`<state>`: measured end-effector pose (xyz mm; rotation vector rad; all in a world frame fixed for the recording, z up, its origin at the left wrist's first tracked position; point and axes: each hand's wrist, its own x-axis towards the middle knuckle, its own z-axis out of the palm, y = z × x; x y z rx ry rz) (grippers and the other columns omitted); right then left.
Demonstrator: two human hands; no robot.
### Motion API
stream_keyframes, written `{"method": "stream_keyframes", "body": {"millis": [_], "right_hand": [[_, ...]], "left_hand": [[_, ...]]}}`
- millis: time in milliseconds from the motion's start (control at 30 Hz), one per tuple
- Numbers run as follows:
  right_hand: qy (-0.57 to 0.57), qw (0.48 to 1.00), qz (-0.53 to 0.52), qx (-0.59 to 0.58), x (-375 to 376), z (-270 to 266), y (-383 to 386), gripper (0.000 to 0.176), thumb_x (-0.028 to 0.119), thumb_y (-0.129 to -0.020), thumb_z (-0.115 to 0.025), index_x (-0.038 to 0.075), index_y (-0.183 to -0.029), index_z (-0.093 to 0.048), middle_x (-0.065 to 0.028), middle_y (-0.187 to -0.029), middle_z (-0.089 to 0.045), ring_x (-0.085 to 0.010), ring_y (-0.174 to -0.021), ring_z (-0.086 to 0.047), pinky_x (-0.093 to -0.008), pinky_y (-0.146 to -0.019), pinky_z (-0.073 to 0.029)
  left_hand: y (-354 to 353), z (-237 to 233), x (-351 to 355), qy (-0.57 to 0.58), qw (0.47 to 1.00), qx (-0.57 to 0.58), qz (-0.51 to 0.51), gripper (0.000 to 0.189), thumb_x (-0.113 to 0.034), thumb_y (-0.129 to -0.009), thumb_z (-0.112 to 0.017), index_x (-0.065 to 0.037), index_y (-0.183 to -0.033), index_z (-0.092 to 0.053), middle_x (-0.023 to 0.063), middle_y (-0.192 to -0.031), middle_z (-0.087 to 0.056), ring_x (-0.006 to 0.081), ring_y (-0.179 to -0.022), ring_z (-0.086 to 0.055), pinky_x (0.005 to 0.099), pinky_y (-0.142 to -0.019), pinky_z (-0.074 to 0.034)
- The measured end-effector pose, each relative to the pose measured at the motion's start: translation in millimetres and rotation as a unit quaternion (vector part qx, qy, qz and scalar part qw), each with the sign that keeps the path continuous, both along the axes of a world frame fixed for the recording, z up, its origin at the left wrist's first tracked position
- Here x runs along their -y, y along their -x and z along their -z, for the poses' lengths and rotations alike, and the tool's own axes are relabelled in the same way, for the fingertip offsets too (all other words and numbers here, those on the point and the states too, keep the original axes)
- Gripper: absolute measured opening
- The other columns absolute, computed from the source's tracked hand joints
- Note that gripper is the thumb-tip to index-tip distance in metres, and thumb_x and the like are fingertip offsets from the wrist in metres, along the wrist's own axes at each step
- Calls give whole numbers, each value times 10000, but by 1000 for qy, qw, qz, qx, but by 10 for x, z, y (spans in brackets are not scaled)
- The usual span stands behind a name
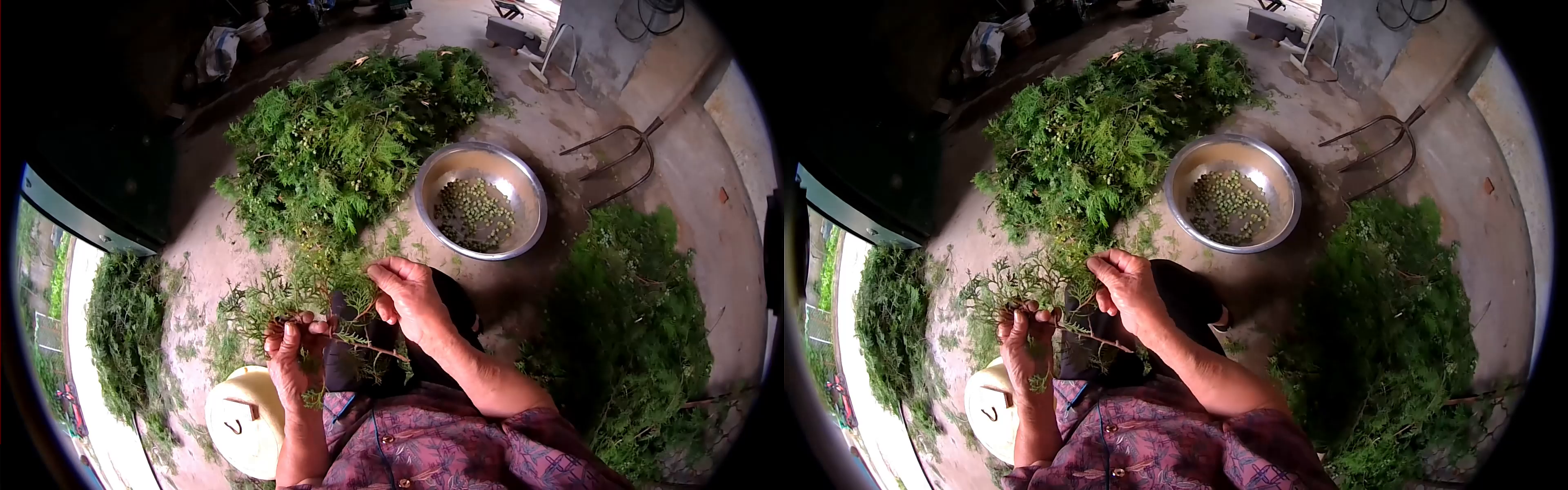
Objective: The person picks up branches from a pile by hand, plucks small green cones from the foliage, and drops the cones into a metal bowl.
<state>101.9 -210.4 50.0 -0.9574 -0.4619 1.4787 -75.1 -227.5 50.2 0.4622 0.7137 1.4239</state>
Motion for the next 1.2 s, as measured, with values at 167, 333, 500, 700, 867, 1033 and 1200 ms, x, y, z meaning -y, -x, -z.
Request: {"method": "stream_keyframes", "body": {"millis": [167, 333, 500, 700, 867, 1033, 1200], "right_hand": [[-26, 1000, 10, -1, 16, 75, -123, 130, 158, -827, -615, 35, -808, -579, 1, -566, -515, -64, -342, -407, -195, -288, -297], [-30, 988, 66, 138, -140, 204, -589, 138, 73, -823, -575, -8, -931, -604, -51, -706, -596, -130, -526, -568, -223, -451, -443], [-49, 942, 217, -253, -438, 645, -1673, 434, 266, -869, -528, -61, -1140, -436, -230, -1106, -513, -319, -1005, -530, -406, -821, -496], [6, 993, 115, -26, -404, 809, -1312, 207, 223, -848, -587, 47, -951, -549, -48, -821, -601, -161, -708, -576, -283, -629, -484], [-6, 994, 27, 108, -429, 616, -569, 181, 193, -856, -567, 81, -997, -543, -9, -782, -579, -113, -633, -545, -231, -538, -443], [8, 977, -24, 213, -431, 842, -425, 183, 150, -877, -512, 47, -1026, -535, -7, -735, -542, -88, -568, -509, -210, -480, -434], [24, 963, -27, 268, -474, 909, -411, 176, 136, -875, -503, 45, -1023, -533, -9, -726, -537, -87, -542, -500, -198, -440, -421]], "left_hand": [[-12, -25, 35, 13, 1000, 7, 24, 104, -90, -846, -555, -69, -940, -517, 135, -882, -594, 240, -719, -607, 475, -777, -488], [93, 49, -26, 3, 1000, 26, 9, 116, -112, -872, -523, -19, -936, -494, 161, -890, -592, 250, -773, -610, 478, -793, -482], [143, -39, -31, 37, 998, 57, -6, 273, -233, -893, -507, 18, -998, -490, 206, -955, -582, 299, -841, -608, 465, -795, -495], [588, -77, -325, -45, 994, 24, -93, 313, -280, -912, -461, -6, -1052, -516, 198, -1015, -583, 312, -925, -571, 461, -838, -450], [1200, 157, -376, -36, 865, -438, -241, 284, -263, -849, -545, -19, -972, -622, 45, -858, -623, 125, -805, -518, 251, -745, -395], [1612, 1151, 132, 201, 878, -434, 0, 249, -212, -766, -637, 27, -833, -623, 36, -691, -606, 124, -616, -541, 266, -598, -452], [2193, 1454, 409, 184, 830, -526, 36, 238, -165, -694, -680, 39, -655, -563, 98, -605, -600, 130, -552, -572, 267, -496, -461]]}}
